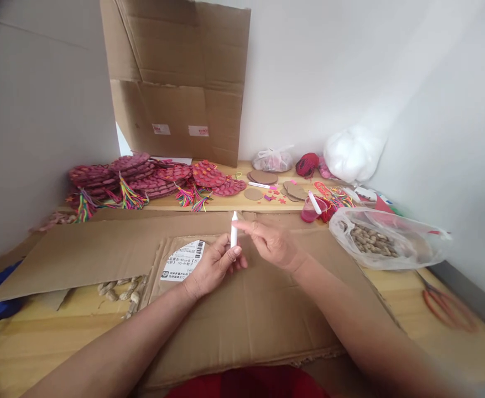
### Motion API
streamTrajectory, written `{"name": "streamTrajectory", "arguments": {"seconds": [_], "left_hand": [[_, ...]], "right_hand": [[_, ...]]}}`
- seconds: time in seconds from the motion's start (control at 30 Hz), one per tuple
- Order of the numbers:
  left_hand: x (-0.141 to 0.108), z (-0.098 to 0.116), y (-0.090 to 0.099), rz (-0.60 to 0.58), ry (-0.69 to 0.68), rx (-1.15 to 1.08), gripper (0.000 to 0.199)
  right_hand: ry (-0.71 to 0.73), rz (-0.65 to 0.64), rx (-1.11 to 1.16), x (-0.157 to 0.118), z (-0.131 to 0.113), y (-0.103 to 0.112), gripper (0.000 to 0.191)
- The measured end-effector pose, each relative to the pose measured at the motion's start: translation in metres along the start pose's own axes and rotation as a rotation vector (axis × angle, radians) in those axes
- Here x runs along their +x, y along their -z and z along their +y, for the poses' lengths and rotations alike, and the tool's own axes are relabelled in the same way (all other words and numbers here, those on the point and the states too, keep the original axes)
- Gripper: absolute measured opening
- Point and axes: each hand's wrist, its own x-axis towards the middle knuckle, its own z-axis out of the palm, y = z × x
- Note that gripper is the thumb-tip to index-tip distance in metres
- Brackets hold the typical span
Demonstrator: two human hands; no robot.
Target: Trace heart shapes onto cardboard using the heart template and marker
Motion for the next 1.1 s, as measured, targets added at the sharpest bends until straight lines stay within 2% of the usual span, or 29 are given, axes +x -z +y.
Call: {"name": "streamTrajectory", "arguments": {"seconds": [0.07,0.1,0.17,0.23,0.33,0.43,0.57,0.7,0.77,0.87,0.93,1.0,1.1], "left_hand": [[0.000,0.001,0.001,-0.008,-0.024,0.010,0.043],[0.000,0.001,0.001,-0.006,-0.031,0.010,0.045],[0.001,0.001,0.001,0.006,-0.031,0.010,0.052],[0.002,-0.001,0.001,0.031,-0.012,-0.011,0.061],[0.003,-0.002,-0.001,0.139,-0.011,-0.161,0.069],[0.004,0.000,-0.002,0.212,-0.063,-0.270,0.067],[0.005,0.017,0.003,0.309,-0.138,-0.273,0.059],[0.001,0.042,0.024,0.450,-0.242,-0.209,0.041],[-0.005,0.049,0.040,0.522,-0.246,-0.112,0.032],[-0.022,0.048,0.065,0.616,-0.176,0.042,0.013],[-0.037,0.041,0.079,0.659,-0.096,0.136,0.011],[-0.050,0.035,0.090,0.656,-0.013,0.232,0.016],[-0.061,0.035,0.102,0.574,0.068,0.326,0.015]], "right_hand": [[0.102,-0.080,0.029,-0.005,-0.005,-0.003,0.047],[0.086,-0.101,0.029,-0.006,-0.006,-0.005,0.045],[-0.020,-0.075,0.028,-0.008,-0.007,-0.010,0.035],[-0.172,0.026,0.025,-0.009,-0.009,-0.016,0.025],[-0.354,0.160,0.049,-0.013,-0.017,-0.030,0.024],[-0.445,0.150,0.123,-0.015,-0.028,-0.044,0.027],[-0.447,0.086,0.188,-0.017,-0.038,-0.057,0.021],[-0.419,0.053,0.212,-0.021,-0.042,-0.061,0.019],[-0.394,0.032,0.221,-0.023,-0.045,-0.062,0.018],[-0.353,0.007,0.214,-0.025,-0.049,-0.063,0.019],[-0.326,-0.004,0.184,-0.026,-0.052,-0.065,0.019],[-0.301,-0.012,0.155,-0.026,-0.054,-0.066,0.019],[-0.292,-0.019,0.144,-0.026,-0.059,-0.069,0.021]]}}
